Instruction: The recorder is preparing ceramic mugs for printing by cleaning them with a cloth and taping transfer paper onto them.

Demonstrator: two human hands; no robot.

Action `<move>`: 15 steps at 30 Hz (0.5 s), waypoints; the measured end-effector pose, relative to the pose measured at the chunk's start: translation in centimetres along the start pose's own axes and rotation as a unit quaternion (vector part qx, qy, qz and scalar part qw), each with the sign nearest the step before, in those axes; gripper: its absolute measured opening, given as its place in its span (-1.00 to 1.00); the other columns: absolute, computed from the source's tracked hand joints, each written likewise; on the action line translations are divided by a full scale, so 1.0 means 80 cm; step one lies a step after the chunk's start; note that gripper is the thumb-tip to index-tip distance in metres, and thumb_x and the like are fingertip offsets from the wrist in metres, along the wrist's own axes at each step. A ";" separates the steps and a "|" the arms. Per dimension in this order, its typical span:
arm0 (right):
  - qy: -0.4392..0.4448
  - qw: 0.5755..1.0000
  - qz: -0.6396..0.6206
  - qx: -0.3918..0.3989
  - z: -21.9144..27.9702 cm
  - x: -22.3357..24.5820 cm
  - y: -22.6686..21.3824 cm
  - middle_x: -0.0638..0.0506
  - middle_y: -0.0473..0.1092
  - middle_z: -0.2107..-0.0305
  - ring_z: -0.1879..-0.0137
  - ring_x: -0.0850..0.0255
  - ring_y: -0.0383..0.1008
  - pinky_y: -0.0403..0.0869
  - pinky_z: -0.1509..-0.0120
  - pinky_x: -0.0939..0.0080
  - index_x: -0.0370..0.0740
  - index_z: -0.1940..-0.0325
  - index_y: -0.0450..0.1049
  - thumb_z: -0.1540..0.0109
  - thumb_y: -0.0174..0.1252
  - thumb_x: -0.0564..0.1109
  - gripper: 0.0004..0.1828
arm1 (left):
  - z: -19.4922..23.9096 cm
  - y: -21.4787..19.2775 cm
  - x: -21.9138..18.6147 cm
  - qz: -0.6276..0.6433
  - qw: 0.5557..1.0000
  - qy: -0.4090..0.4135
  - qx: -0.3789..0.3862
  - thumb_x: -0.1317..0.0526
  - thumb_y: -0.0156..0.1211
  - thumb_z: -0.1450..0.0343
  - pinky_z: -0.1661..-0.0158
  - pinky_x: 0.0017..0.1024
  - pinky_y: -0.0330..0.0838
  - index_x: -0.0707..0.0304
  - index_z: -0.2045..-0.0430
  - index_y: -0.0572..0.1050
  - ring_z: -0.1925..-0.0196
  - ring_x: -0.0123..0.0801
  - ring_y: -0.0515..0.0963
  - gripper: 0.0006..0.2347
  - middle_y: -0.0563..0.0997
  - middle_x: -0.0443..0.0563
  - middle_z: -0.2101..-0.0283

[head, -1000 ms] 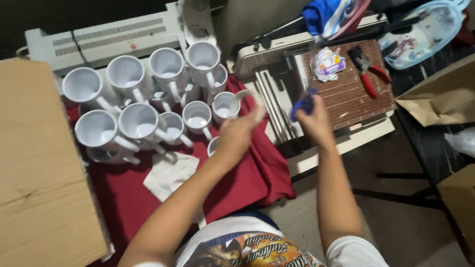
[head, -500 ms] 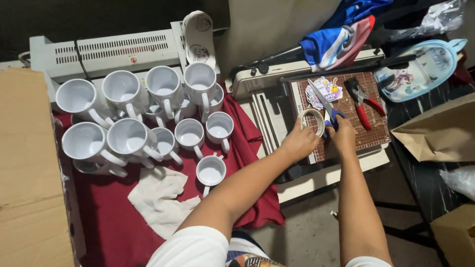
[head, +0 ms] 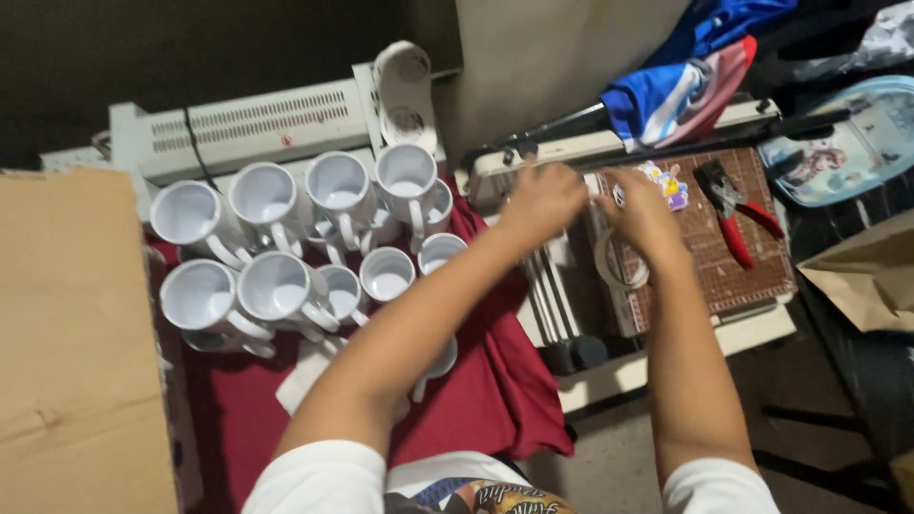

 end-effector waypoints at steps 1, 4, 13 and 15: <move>-0.001 1.000 -0.002 -0.003 -0.025 0.018 0.017 -0.33 0.49 0.04 -0.09 -0.25 0.49 0.45 -0.19 -0.09 -0.40 -0.10 0.51 -0.18 0.37 -0.16 -0.55 | 0.001 -0.012 0.029 -0.003 1.000 0.002 0.001 0.18 0.16 -0.40 -0.13 0.37 0.26 0.11 0.23 0.57 -0.03 -0.17 0.51 -0.85 0.56 -0.04 0.19; -0.040 0.998 -0.050 -0.001 -0.104 0.082 0.065 -0.32 0.48 0.07 -0.06 -0.24 0.48 0.46 -0.14 -0.07 -0.39 -0.06 0.50 -0.20 0.36 -0.13 -0.59 | 0.010 -0.040 0.138 -0.030 0.997 -0.068 0.019 0.16 0.20 -0.32 -0.04 0.08 0.36 0.09 0.40 0.57 -0.01 -0.13 0.52 -0.90 0.57 -0.02 0.20; -0.107 0.991 -0.052 0.069 -0.273 0.174 0.256 -0.27 0.49 0.17 0.00 -0.20 0.51 0.49 -0.09 -0.10 -0.33 0.10 0.54 -0.09 0.33 -0.20 -0.68 | 0.100 -0.014 0.425 0.018 0.937 -0.341 0.069 0.24 0.23 -0.39 0.02 -0.03 0.46 0.32 0.26 0.62 0.03 0.18 0.56 -0.85 0.57 0.28 0.07; -0.075 0.987 -0.047 0.132 -0.283 0.157 0.314 -0.26 0.50 0.16 -0.01 -0.16 0.53 0.51 -0.10 -0.07 -0.30 0.08 0.56 -0.09 0.29 -0.26 -0.69 | 0.128 0.028 0.465 -0.005 0.890 -0.423 0.170 0.32 0.15 -0.45 0.02 -0.04 0.51 0.34 0.16 0.62 0.01 0.17 0.61 -0.83 0.60 0.37 0.06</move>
Point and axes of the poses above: each hand's wrist, its own z-axis away from the middle knuckle, its own y-axis out of the palm, x = y × z, the point moved 8 cm from there along -z, towards the middle knuckle
